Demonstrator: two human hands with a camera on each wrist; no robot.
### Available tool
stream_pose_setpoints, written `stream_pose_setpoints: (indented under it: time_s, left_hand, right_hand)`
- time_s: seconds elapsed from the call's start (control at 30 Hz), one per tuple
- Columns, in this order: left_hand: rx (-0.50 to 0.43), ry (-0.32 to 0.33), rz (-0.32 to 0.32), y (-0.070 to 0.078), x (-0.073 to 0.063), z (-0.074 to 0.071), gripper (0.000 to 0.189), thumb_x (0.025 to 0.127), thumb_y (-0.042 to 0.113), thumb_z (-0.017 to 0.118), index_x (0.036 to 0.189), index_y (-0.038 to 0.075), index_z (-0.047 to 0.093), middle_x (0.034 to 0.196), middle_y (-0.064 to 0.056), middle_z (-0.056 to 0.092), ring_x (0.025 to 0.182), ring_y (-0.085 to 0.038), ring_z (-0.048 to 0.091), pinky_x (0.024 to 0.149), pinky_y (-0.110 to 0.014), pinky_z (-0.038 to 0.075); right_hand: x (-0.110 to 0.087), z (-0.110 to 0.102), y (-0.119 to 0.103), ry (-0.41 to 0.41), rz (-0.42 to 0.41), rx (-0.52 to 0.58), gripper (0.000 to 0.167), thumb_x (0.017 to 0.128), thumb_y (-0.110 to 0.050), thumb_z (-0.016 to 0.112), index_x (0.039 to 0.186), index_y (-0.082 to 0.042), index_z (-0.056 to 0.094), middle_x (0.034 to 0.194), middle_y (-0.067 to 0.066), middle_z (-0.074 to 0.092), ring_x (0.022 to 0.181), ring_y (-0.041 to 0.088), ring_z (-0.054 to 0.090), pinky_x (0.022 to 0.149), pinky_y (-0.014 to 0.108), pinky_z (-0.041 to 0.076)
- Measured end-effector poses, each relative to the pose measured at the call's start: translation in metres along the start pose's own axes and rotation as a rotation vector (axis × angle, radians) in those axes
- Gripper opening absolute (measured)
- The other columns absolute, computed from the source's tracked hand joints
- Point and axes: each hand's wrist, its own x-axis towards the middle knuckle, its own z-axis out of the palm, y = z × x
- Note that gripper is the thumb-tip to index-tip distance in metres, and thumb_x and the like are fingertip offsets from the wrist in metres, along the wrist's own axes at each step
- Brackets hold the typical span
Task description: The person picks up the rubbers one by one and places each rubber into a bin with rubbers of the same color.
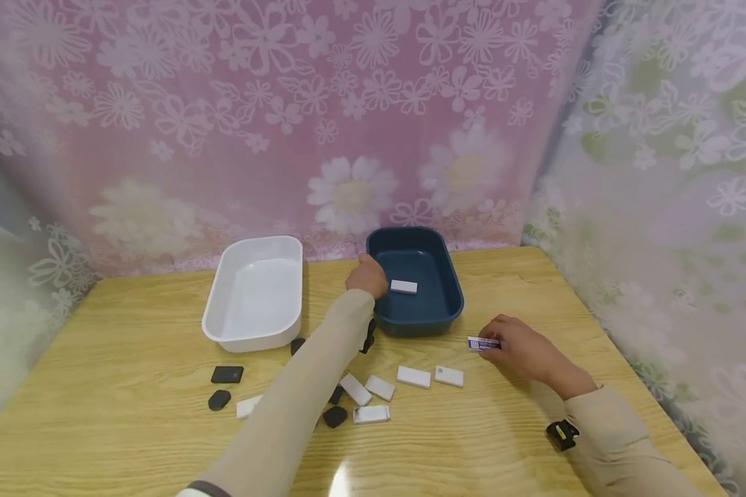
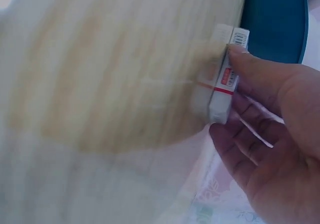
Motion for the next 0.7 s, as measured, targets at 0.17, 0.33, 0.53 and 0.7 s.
stream_pose_setpoints:
  time_s: [0.17,0.33,0.53,0.7]
  left_hand:
    - [-0.02,0.0,-0.001,0.0,-0.001,-0.001,0.05,0.089,0.024,0.065,0.126,0.002,0.038,0.082,-0.01,0.068,0.074,-0.021,0.067,0.063,-0.033,0.054]
    - [-0.015,-0.01,-0.015,0.0,0.009,0.007,0.051,0.087,0.022,0.066,0.125,0.002,0.038,0.074,-0.009,0.066,0.065,-0.02,0.065,0.055,-0.033,0.053]
    - [-0.023,-0.012,-0.011,-0.001,0.004,0.004,0.048,0.09,0.023,0.063,0.126,0.002,0.039,0.085,-0.011,0.069,0.076,-0.021,0.067,0.064,-0.034,0.054]
    - [-0.015,0.014,0.007,0.0,-0.006,-0.001,0.045,0.091,0.022,0.064,0.123,0.002,0.04,0.085,-0.011,0.068,0.075,-0.021,0.067,0.063,-0.034,0.054]
  right_hand:
    - [-0.002,0.0,-0.001,0.008,0.0,-0.001,0.018,0.088,-0.017,0.07,0.105,-0.01,0.069,0.099,-0.003,0.06,0.084,0.012,0.056,0.07,0.033,0.048]
    - [-0.007,-0.002,-0.002,0.015,0.009,-0.021,0.02,0.089,-0.017,0.068,0.107,-0.009,0.069,0.099,-0.003,0.06,0.085,0.011,0.057,0.07,0.034,0.049]
    - [-0.008,-0.014,-0.008,0.101,0.043,-0.016,0.023,0.088,-0.014,0.069,0.109,-0.005,0.067,0.097,-0.001,0.059,0.083,0.015,0.059,0.07,0.037,0.05]
    - [0.001,-0.029,-0.016,0.259,0.035,-0.013,0.022,0.088,-0.01,0.069,0.107,-0.001,0.067,0.096,0.005,0.059,0.083,0.022,0.06,0.069,0.04,0.052]
